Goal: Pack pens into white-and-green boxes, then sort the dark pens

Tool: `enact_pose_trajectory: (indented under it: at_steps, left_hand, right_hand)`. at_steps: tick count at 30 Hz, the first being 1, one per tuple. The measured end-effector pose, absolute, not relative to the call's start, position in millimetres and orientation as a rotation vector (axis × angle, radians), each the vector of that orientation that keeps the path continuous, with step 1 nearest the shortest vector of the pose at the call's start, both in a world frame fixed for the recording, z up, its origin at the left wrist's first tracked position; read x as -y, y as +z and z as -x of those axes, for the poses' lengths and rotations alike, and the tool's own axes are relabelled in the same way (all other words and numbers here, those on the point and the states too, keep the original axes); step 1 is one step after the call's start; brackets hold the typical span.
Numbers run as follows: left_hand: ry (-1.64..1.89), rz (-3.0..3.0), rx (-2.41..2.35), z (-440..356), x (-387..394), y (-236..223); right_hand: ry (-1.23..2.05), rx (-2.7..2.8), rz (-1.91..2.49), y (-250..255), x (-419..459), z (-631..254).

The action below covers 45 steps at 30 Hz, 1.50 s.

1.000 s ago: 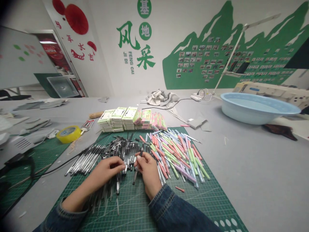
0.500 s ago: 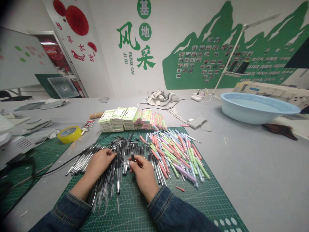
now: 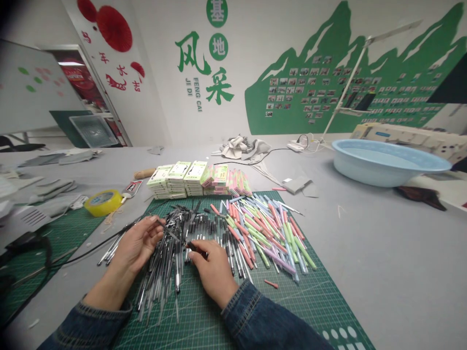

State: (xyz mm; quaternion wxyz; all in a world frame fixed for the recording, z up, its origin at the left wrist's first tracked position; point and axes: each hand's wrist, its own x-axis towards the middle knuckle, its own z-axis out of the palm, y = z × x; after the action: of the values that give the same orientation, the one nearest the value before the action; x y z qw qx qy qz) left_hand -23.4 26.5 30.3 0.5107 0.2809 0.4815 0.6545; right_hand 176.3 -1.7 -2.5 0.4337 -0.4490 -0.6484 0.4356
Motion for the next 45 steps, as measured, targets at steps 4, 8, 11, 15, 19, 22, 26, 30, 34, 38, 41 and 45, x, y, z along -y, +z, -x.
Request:
enact_pose_trajectory:
  at_steps: [4,8,11,15,19,22,26,30,34,38,41,45]
  left_hand:
    - [1.577,-0.697,-1.145,17.2,-23.9,32.7]
    - [1.574,-0.716,-1.152,16.8,-23.3,30.6]
    - [1.570,-0.744,-1.157,18.1,-23.2,29.1]
    - [1.571,-0.811,-1.182,19.8,-22.7,30.8]
    - [1.577,-0.966,-1.185,20.0,-18.5,36.5]
    - [1.484,-1.208,-1.194,16.3,-12.3,40.8]
    - [1.126,-1.506,-1.168,10.3,-6.0,44.2]
    - [0.999,-1.543,-1.306,22.8,-11.0,42.2]
    - [0.889,-1.737,-1.777,56.5,-22.8,31.4]
    - [0.486,-1.847,-2.158,81.4,-29.0,17.5]
    - [0.367,-1.911,-2.262,86.0,-31.9,11.3]
    - [0.321,-1.963,-2.290,84.6,-37.2,8.6]
  right_hand:
    - [1.063,1.653,1.118,0.1,2.8,-176.3]
    - [1.039,1.671,1.108,1.5,3.1,-176.2]
    - [1.019,1.680,1.098,-0.2,3.0,-176.1]
    - [1.005,1.689,1.088,-3.1,2.8,-176.0]
    - [0.959,1.738,1.074,-2.1,3.1,-176.3]
    - [0.945,1.777,1.056,0.8,3.8,-176.7]
    - [1.044,1.730,1.015,3.2,3.9,-176.8]
    - [1.228,1.563,0.993,3.6,3.0,-176.6]
    - [1.325,1.433,0.981,3.9,2.7,-175.9]
    - [1.356,1.402,0.955,1.3,1.9,-175.4]
    - [1.379,1.401,0.955,-1.3,1.0,-175.1]
    - [1.376,1.408,0.975,-2.3,0.1,-174.6]
